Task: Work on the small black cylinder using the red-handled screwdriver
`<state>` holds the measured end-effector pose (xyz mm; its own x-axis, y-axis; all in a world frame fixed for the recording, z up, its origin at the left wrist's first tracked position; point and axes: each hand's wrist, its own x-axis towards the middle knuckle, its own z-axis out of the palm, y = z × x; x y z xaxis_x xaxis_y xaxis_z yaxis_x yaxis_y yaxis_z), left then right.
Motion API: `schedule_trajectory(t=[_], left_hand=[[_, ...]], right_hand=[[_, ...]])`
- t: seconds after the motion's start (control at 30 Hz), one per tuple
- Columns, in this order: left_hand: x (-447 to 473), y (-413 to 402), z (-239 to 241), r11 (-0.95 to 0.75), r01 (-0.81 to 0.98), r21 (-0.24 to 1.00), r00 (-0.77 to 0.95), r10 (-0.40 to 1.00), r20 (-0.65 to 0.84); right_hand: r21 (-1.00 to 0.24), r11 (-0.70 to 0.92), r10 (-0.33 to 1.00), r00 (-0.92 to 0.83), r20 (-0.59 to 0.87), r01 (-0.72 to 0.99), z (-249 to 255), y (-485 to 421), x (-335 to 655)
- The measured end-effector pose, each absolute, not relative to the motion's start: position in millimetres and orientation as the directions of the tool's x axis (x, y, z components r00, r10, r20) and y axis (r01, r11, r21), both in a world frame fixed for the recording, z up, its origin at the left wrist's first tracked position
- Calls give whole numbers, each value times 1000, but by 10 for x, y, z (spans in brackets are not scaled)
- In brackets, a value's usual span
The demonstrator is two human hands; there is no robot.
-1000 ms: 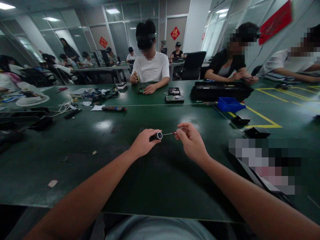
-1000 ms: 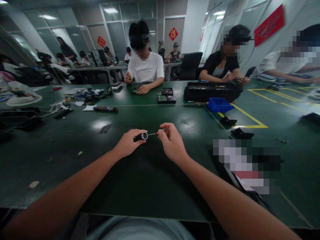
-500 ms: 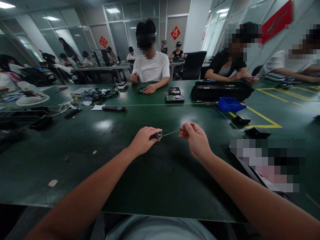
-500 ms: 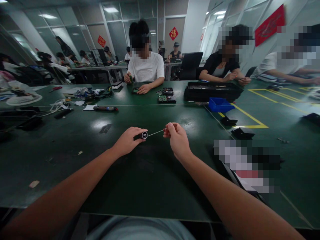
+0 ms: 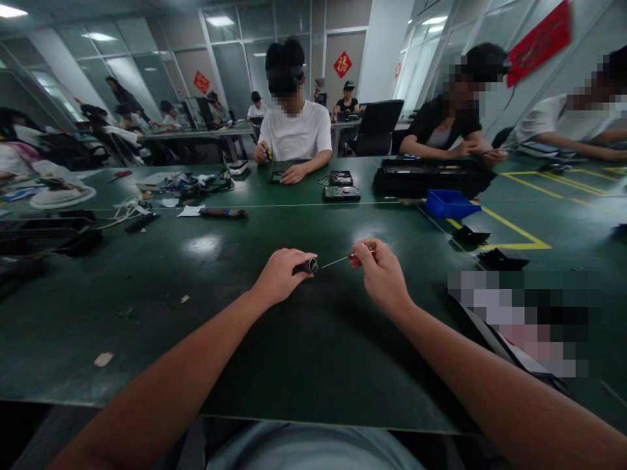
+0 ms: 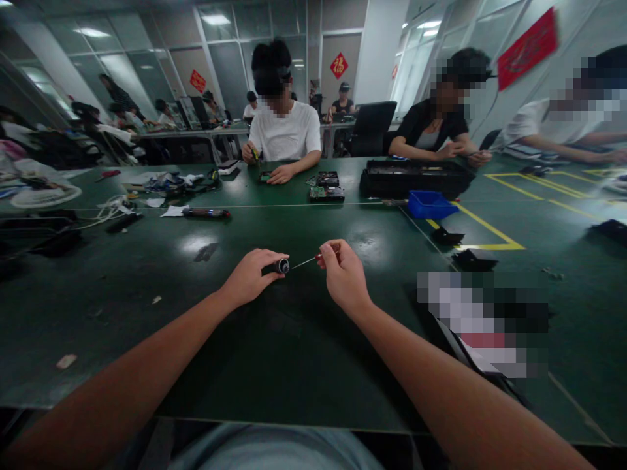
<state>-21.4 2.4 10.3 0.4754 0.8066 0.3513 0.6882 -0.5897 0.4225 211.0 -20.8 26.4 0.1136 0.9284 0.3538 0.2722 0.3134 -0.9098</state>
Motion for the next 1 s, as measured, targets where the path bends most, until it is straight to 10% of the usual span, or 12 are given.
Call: schedule_trajectory(t=[0.6,1.0], left_hand=[[-217,27,62,-516,704,487,424,856,295],[-166,-53,122,-277,522,806,218,958,188]], right_hand=[[-908,276,928,160,338,316,300,-235,2103],[-923,276,938,136,320,270,274,-214,2100]])
